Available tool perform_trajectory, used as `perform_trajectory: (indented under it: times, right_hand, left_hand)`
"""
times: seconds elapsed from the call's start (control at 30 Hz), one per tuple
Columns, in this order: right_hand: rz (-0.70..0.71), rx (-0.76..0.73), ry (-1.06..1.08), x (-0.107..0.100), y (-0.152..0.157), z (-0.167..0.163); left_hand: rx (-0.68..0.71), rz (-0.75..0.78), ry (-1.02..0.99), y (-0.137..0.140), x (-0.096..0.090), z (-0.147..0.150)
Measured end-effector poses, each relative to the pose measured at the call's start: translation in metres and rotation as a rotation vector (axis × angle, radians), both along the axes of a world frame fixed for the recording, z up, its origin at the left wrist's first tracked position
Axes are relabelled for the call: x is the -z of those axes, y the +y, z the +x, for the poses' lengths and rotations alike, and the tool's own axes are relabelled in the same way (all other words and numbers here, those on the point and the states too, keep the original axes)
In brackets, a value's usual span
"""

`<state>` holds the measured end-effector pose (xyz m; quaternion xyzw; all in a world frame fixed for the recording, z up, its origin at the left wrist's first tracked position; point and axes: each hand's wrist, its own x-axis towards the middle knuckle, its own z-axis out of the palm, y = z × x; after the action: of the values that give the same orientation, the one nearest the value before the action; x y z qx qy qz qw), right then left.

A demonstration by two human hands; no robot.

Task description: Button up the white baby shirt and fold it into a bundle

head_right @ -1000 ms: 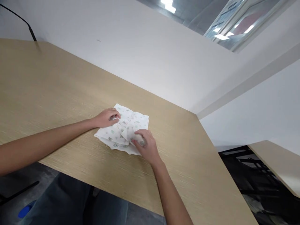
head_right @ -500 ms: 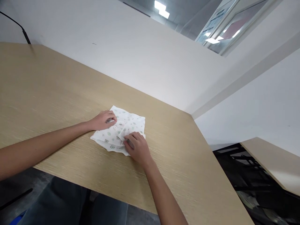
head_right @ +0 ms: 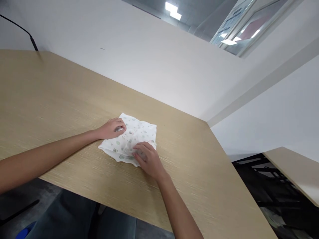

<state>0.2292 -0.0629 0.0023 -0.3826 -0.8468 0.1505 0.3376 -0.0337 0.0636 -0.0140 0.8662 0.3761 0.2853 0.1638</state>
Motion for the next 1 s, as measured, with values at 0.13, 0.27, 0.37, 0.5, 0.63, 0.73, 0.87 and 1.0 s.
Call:
perform_trajectory:
  times: [0.13, 0.27, 0.37, 0.5, 0.63, 0.73, 0.87, 1.0]
  right_hand:
    - [0.029, 0.051, 0.11, -0.002, -0.001, 0.003]
    - [0.09, 0.097, 0.191, -0.007, -0.005, 0.003]
    - [0.132, 0.097, 0.209, -0.008, -0.007, 0.002]
    - [0.13, 0.091, 0.219, -0.009, -0.007, 0.002]
    - [0.127, 0.102, 0.237, -0.009, -0.008, 0.002]
    - [0.12, 0.105, 0.23, -0.01, -0.009, 0.001]
    - [0.126, 0.11, 0.243, -0.011, -0.009, 0.002]
    - [0.115, 0.105, 0.245, -0.01, -0.009, 0.002]
  left_hand:
    - [0.001, 0.007, -0.001, 0.0, 0.0, 0.0]
    - [0.007, -0.001, 0.003, 0.0, -0.001, -0.001]
    - [0.006, -0.002, 0.006, 0.0, -0.001, -0.001]
    - [0.013, 0.002, 0.003, 0.0, -0.001, -0.001]
    - [0.011, 0.0, 0.004, 0.001, 0.0, -0.001]
    - [0.015, 0.002, 0.007, 0.001, 0.0, -0.001]
    - [0.021, 0.006, 0.009, 0.002, 0.0, -0.002]
    - [0.027, 0.012, 0.014, 0.003, 0.001, -0.003]
